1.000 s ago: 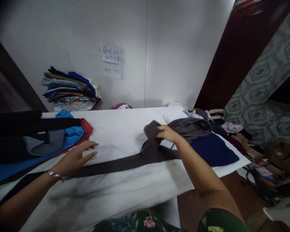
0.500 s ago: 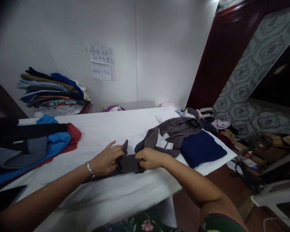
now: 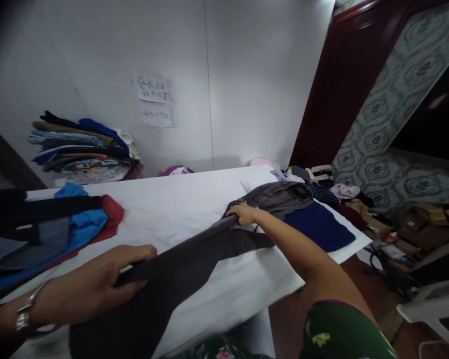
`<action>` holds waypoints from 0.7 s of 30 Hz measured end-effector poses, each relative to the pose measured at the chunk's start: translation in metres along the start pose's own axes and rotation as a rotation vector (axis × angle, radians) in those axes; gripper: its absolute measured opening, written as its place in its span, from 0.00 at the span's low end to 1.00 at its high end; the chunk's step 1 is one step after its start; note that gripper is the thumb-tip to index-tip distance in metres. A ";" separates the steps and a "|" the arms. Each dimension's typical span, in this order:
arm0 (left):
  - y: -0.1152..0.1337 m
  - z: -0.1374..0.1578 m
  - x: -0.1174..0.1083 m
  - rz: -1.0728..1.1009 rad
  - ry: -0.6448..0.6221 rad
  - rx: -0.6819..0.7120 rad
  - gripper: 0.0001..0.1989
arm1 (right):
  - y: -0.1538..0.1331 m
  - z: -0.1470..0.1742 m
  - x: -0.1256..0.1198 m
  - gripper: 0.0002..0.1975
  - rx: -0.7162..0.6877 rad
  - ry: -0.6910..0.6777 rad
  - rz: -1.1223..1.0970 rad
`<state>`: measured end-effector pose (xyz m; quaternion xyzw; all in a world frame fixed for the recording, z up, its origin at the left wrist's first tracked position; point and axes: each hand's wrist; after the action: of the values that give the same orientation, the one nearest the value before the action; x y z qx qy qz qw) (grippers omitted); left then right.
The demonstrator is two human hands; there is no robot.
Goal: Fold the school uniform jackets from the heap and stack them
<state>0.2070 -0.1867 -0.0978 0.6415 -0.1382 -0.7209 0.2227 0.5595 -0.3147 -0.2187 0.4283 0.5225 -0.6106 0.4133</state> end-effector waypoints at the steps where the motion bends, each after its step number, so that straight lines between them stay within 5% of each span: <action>1: 0.002 0.002 -0.003 0.072 -0.004 -0.015 0.04 | 0.009 -0.006 0.000 0.29 0.027 0.013 0.006; 4: -0.011 0.002 -0.019 0.334 -0.012 -0.072 0.10 | 0.031 -0.012 -0.004 0.20 0.155 0.077 -0.074; 7: -0.060 -0.006 -0.040 0.518 -0.002 -0.189 0.18 | 0.050 -0.009 -0.007 0.16 0.249 0.131 -0.163; 11: -0.158 -0.024 -0.040 0.282 0.185 -0.458 0.26 | 0.066 -0.008 0.001 0.15 0.303 0.178 -0.251; 14: -0.209 -0.030 -0.020 0.221 0.079 -0.593 0.26 | 0.071 -0.014 0.013 0.15 0.316 0.209 -0.302; 16: -0.225 -0.029 -0.008 0.223 0.033 -0.611 0.25 | 0.074 -0.018 0.019 0.14 0.323 0.229 -0.316; 21: -0.239 -0.024 0.004 0.210 0.168 -0.617 0.21 | 0.082 -0.024 0.024 0.12 0.370 0.273 -0.272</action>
<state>0.1955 0.0196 -0.2206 0.5831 0.0402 -0.6467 0.4900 0.6325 -0.3011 -0.2673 0.5009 0.5056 -0.6822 0.1678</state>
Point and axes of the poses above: each hand's wrist, its own z-axis away from the middle knuckle, its own x-axis out of the palm, y = z × x, and after that the axes turned 1 degree about y, right-handed
